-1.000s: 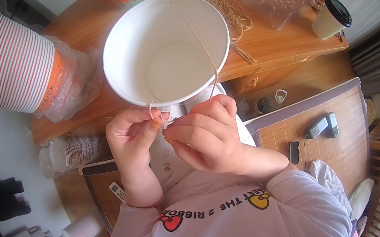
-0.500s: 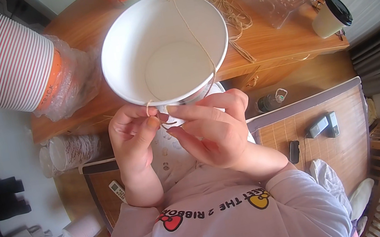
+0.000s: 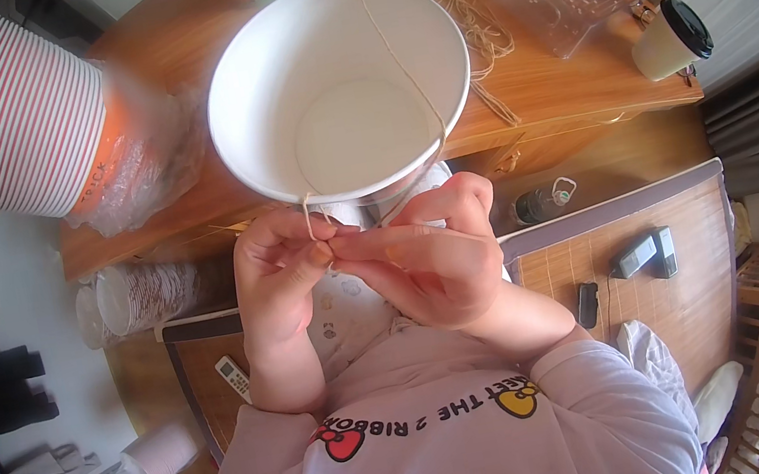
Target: Threading twine through holes in paper buckets to create handles.
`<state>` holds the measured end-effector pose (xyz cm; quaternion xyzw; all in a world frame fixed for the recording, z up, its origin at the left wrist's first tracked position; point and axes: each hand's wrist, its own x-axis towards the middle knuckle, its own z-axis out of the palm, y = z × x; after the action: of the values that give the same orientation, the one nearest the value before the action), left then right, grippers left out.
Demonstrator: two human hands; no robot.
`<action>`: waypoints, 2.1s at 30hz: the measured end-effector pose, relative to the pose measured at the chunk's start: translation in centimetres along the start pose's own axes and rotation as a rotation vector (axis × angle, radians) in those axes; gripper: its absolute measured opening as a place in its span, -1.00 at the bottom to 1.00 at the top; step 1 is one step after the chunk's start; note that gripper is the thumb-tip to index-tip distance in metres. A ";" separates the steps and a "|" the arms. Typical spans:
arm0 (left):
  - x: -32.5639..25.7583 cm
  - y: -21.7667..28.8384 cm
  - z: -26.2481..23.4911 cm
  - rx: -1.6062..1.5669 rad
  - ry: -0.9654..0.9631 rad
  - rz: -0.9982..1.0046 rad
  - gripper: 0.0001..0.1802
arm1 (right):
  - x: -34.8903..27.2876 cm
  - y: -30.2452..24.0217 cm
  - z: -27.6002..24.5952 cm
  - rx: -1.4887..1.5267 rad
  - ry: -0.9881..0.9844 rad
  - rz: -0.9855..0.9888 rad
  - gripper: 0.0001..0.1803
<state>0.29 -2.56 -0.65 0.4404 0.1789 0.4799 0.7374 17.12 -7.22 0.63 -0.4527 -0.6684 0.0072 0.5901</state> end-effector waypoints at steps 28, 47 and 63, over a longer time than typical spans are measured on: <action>-0.2 -0.2 0.5 0.222 0.111 0.208 -0.85 | 0.6 0.7 0.3 -0.054 0.031 -0.191 -0.61; 0.3 1.0 1.1 1.283 0.330 0.993 -0.66 | 2.5 -0.8 0.4 -0.252 -0.035 -0.284 -0.73; 0.0 1.9 1.8 1.068 0.262 0.765 -0.77 | 2.3 -2.0 -0.9 -0.255 -0.095 -0.244 -0.65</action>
<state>0.52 -3.12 1.90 0.7153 0.3111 0.6026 0.1684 16.86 -7.52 3.80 -0.4384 -0.7410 -0.1278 0.4923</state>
